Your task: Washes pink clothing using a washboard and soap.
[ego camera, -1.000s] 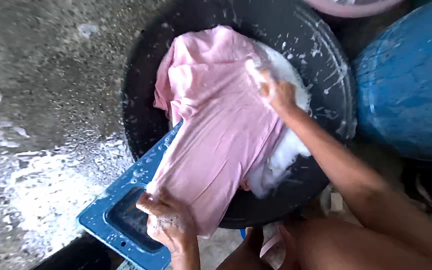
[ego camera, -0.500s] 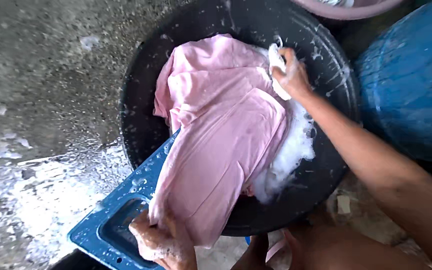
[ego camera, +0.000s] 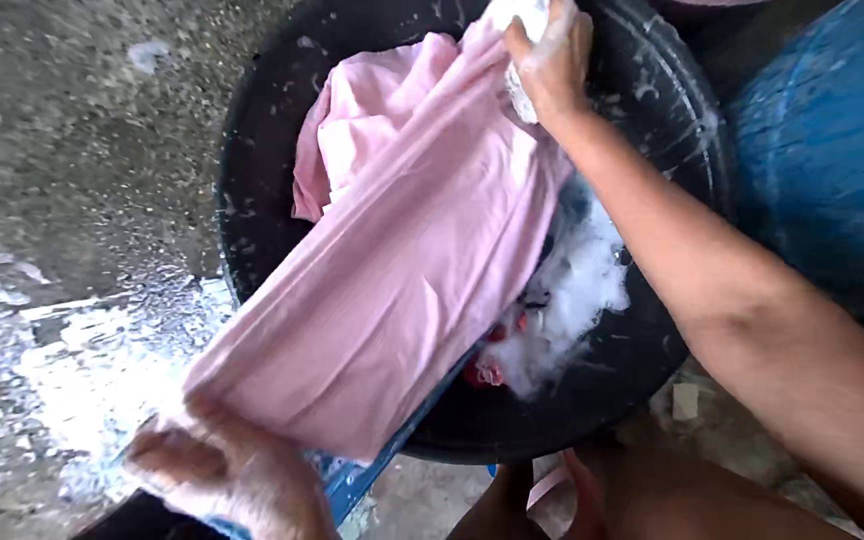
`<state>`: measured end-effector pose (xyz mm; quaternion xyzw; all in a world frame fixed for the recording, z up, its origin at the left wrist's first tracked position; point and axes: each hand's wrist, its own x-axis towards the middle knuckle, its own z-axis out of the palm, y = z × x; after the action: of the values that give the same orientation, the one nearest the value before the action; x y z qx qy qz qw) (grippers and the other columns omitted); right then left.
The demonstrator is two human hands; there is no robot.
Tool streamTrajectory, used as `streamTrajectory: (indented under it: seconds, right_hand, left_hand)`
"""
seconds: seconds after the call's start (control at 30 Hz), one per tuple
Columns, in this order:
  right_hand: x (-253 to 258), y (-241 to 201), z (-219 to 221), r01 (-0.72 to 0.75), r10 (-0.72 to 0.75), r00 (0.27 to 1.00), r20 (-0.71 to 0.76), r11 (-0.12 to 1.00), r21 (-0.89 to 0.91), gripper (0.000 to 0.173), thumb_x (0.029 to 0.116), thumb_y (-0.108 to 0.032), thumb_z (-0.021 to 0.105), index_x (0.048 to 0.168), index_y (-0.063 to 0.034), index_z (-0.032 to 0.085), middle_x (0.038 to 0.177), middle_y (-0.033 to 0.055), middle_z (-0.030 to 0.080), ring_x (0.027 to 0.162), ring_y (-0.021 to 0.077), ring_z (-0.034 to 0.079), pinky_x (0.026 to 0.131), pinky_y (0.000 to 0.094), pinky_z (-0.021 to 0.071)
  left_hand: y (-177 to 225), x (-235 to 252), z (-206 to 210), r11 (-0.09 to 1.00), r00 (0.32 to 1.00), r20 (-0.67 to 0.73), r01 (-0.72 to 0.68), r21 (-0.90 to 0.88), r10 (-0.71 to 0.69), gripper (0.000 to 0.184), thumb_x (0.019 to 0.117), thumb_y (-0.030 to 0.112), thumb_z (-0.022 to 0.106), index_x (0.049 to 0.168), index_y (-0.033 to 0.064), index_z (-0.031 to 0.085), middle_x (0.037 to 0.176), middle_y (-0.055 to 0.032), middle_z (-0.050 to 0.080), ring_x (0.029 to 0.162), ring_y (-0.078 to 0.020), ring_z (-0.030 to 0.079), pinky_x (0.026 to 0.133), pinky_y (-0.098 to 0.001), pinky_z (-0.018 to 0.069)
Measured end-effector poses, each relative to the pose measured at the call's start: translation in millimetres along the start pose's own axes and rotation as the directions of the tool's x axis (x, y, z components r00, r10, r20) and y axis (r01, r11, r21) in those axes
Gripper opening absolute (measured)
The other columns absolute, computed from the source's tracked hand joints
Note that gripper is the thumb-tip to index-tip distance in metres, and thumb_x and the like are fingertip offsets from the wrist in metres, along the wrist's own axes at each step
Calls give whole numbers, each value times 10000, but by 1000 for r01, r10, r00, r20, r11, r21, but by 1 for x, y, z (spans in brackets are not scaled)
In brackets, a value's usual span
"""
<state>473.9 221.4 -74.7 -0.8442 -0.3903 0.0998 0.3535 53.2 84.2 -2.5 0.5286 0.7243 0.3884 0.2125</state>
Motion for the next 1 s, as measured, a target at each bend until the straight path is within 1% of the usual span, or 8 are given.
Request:
streamTrajectory:
  seconds: [0.1,0.17,0.27,0.33,0.5,0.73,0.9,1.0]
  right_hand:
    - [-27,-50,11,55,-59,992,109,998,33,521,944,-383,696,1230,50,657,1098,204,724,1085,307,689,1005,460,510]
    - [-117,-96,4,235,-260,947,187,961,149,403,946,-271,718,1176,58,677,952,172,733,875,244,719,842,385,568]
    - [-281,-117,5,460,-635,662,398,764,453,288,898,-101,724,1170,-6,729,897,118,745,710,226,715,635,381,587]
    - [-285,-79,10,510,-652,628,425,757,408,297,910,-92,714,1198,-22,741,983,143,769,814,265,748,737,413,612]
    - [-124,2,-17,204,8,906,424,869,-451,466,1080,-302,424,1476,-72,512,1052,295,710,995,528,683,804,674,499]
    - [-289,-86,6,517,-583,681,442,811,274,241,921,-143,715,1135,-51,775,804,98,755,666,252,719,623,439,586]
    - [-109,36,-51,119,203,891,405,757,-642,481,1065,-278,475,1484,-43,494,1154,352,668,1084,577,635,871,733,463]
    - [-142,77,-86,-46,308,922,236,691,-721,453,1054,-137,448,1441,97,448,1337,387,552,1199,584,571,930,714,464]
  left_hand:
    - [-12,-23,1,972,988,152,-1,234,-35,635,1039,194,562,1501,-129,272,1237,-254,553,945,-121,596,816,-249,518]
    - [-3,-41,7,899,981,163,28,437,-109,615,1062,239,519,1524,-101,296,1302,-319,573,1077,-317,640,930,-429,523]
    - [4,-51,14,740,981,122,28,672,-149,507,1071,194,427,1443,-151,419,1140,-393,653,1056,-562,658,887,-681,484]
    - [5,-51,18,666,978,98,51,744,-184,494,1097,251,398,1431,-105,478,1053,-359,692,997,-555,681,839,-684,495]
    - [8,-48,23,588,964,63,105,802,-257,479,1120,304,355,1450,-9,507,974,-282,728,943,-487,718,795,-644,515]
    - [3,-49,20,599,967,101,62,798,-235,473,1112,279,368,1431,-41,508,982,-304,721,940,-508,711,783,-658,512]
    - [5,-46,23,631,969,72,98,770,-238,482,1122,311,349,1431,-20,515,977,-277,727,931,-475,722,782,-628,522]
    - [6,-48,24,656,965,74,114,746,-252,485,1123,316,350,1447,-13,497,985,-272,727,931,-472,722,784,-624,523]
